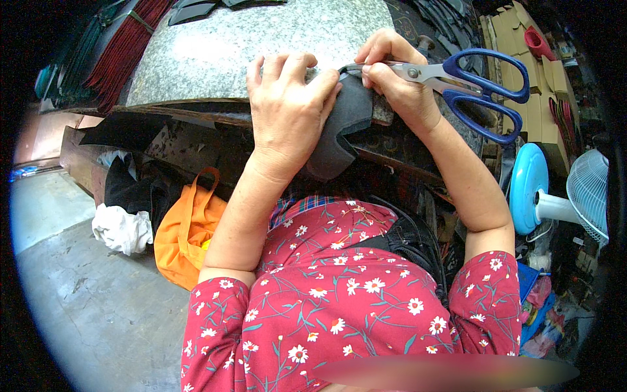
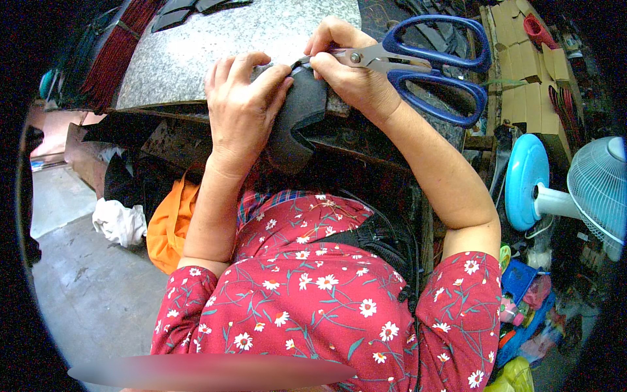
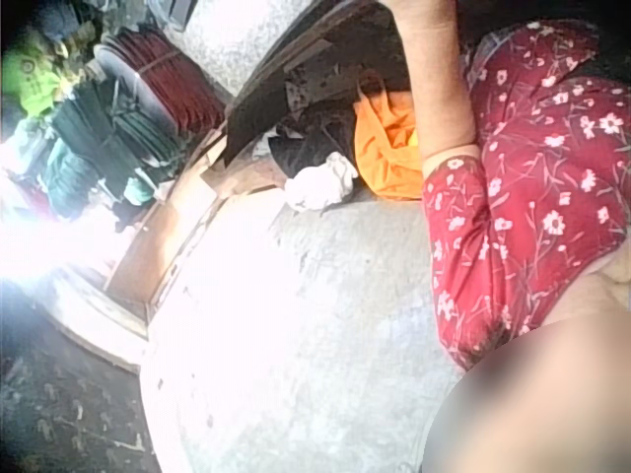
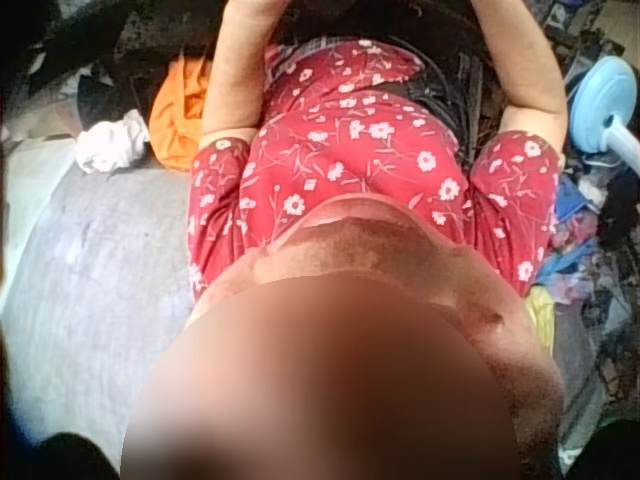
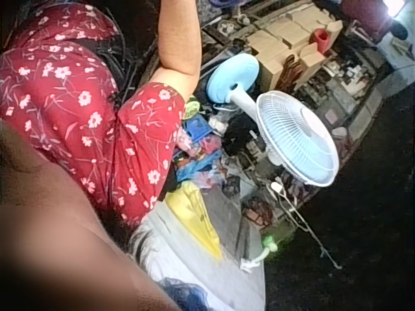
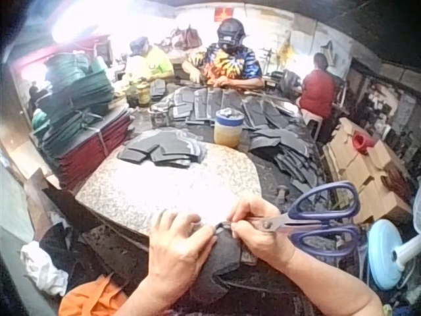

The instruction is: The person uses blue-handled scissors to cut a black flexible sheet into irregular shapes. They repeatedly trim edges, rotate the sheet, and compare pieces to a template, stacking finished pieces on the work surface.

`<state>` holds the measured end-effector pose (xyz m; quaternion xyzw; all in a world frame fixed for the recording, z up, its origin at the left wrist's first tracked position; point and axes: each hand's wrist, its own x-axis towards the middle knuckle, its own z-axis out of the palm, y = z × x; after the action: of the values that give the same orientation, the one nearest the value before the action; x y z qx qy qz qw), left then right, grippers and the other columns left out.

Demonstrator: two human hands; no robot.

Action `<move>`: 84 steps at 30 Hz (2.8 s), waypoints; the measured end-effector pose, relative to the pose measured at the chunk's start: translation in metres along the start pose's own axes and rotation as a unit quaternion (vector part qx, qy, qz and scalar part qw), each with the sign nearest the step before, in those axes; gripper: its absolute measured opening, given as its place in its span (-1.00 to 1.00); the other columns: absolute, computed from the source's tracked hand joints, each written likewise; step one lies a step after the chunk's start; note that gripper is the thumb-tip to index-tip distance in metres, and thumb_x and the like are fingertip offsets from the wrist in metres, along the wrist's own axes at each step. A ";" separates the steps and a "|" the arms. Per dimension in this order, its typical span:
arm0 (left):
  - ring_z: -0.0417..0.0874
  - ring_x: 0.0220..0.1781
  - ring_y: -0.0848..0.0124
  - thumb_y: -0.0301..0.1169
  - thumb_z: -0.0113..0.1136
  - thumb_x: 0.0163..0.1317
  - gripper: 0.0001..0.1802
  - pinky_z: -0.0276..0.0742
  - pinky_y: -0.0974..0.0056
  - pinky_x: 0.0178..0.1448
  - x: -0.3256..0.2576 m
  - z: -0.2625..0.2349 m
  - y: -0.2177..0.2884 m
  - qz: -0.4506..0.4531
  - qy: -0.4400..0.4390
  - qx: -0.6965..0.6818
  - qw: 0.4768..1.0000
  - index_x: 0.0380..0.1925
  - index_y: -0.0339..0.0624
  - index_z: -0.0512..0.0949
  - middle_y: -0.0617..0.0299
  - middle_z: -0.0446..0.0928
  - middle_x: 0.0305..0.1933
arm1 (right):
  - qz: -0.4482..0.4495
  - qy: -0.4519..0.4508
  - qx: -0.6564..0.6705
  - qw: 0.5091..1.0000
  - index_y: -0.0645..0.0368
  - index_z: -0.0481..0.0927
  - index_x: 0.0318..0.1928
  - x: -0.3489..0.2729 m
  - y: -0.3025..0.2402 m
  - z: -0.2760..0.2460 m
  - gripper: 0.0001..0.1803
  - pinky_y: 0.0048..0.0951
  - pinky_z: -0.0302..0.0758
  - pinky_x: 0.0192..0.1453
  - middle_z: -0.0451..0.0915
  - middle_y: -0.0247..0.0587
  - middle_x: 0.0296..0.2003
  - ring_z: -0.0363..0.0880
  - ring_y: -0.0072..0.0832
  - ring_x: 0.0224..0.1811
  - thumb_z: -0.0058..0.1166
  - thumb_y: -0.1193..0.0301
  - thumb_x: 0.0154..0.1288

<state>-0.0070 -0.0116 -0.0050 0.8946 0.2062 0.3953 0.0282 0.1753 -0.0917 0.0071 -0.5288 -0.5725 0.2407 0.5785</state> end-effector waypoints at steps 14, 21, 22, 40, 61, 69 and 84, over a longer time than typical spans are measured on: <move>0.50 -0.01 0.18 -0.22 0.39 0.10 -0.81 0.28 -0.05 0.25 -0.005 -0.007 0.002 -0.069 0.008 0.001 0.998 -0.29 0.05 0.68 0.29 0.56 -0.19 | -0.110 -0.065 -0.187 0.974 0.25 0.41 -0.43 0.007 -0.004 0.002 -0.93 -0.47 0.42 -0.19 0.48 -0.19 -0.41 0.46 -0.47 -0.33 -0.03 0.66 0.09; 0.51 -0.05 0.22 -0.29 0.41 0.05 -0.84 0.30 -0.02 0.22 -0.003 -0.004 -0.001 -0.008 0.008 -0.062 0.998 -0.33 0.05 0.68 0.35 0.55 -0.29 | -0.051 -0.061 -0.090 0.993 0.24 0.42 -0.37 0.006 -0.002 0.000 -0.94 -0.54 0.40 -0.25 0.50 -0.22 -0.34 0.45 -0.56 -0.37 -0.04 0.64 0.16; 0.51 -0.05 0.23 -0.30 0.41 0.05 -0.84 0.30 -0.01 0.22 -0.002 -0.004 -0.001 -0.005 0.006 -0.057 0.998 -0.34 0.05 0.68 0.36 0.55 -0.29 | -0.032 -0.061 -0.067 0.995 0.23 0.43 -0.36 0.005 -0.002 -0.001 -0.94 -0.57 0.40 -0.27 0.51 -0.22 -0.32 0.45 -0.59 -0.38 -0.03 0.64 0.18; 0.53 -0.13 0.24 -0.34 0.40 0.12 -0.87 0.32 0.04 0.18 -0.004 -0.006 0.001 -0.010 0.017 -0.052 0.998 -0.31 0.03 0.70 0.34 0.57 -0.31 | -0.146 -0.096 -0.199 0.964 0.25 0.41 -0.43 0.009 -0.007 0.001 -0.92 -0.42 0.45 -0.19 0.50 -0.14 -0.36 0.48 -0.39 -0.34 -0.01 0.65 0.05; 0.52 -0.04 0.22 -0.28 0.41 0.08 -0.83 0.27 -0.01 0.25 -0.006 -0.007 -0.001 -0.051 0.019 -0.064 0.996 -0.30 0.04 0.69 0.36 0.58 -0.27 | -0.028 -0.105 -0.085 0.990 0.25 0.43 -0.38 0.008 -0.006 -0.004 -0.97 -0.53 0.43 -0.26 0.50 -0.20 -0.30 0.47 -0.53 -0.37 -0.02 0.61 0.16; 0.52 -0.04 0.23 -0.31 0.41 0.05 -0.86 0.28 -0.03 0.26 -0.004 -0.007 -0.004 -0.008 -0.010 -0.066 0.998 -0.36 0.05 0.67 0.37 0.58 -0.29 | 0.057 -0.056 0.069 0.994 0.23 0.54 -0.30 0.005 -0.011 -0.005 -0.94 -0.58 0.47 -0.32 0.58 -0.32 -0.35 0.51 -0.63 -0.40 0.04 0.57 0.20; 0.52 -0.06 0.23 -0.29 0.39 0.07 -0.85 0.27 -0.02 0.25 -0.003 -0.006 -0.003 -0.004 -0.006 -0.057 0.998 -0.34 0.03 0.66 0.34 0.57 -0.28 | 0.039 -0.111 0.042 0.992 0.24 0.45 -0.34 0.007 -0.010 -0.003 -0.97 -0.60 0.41 -0.32 0.51 -0.22 -0.28 0.48 -0.59 -0.37 -0.03 0.61 0.22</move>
<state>-0.0148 -0.0110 -0.0035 0.8932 0.1865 0.4009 0.0816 0.1765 -0.0898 0.0191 -0.4961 -0.6016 0.3445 0.5228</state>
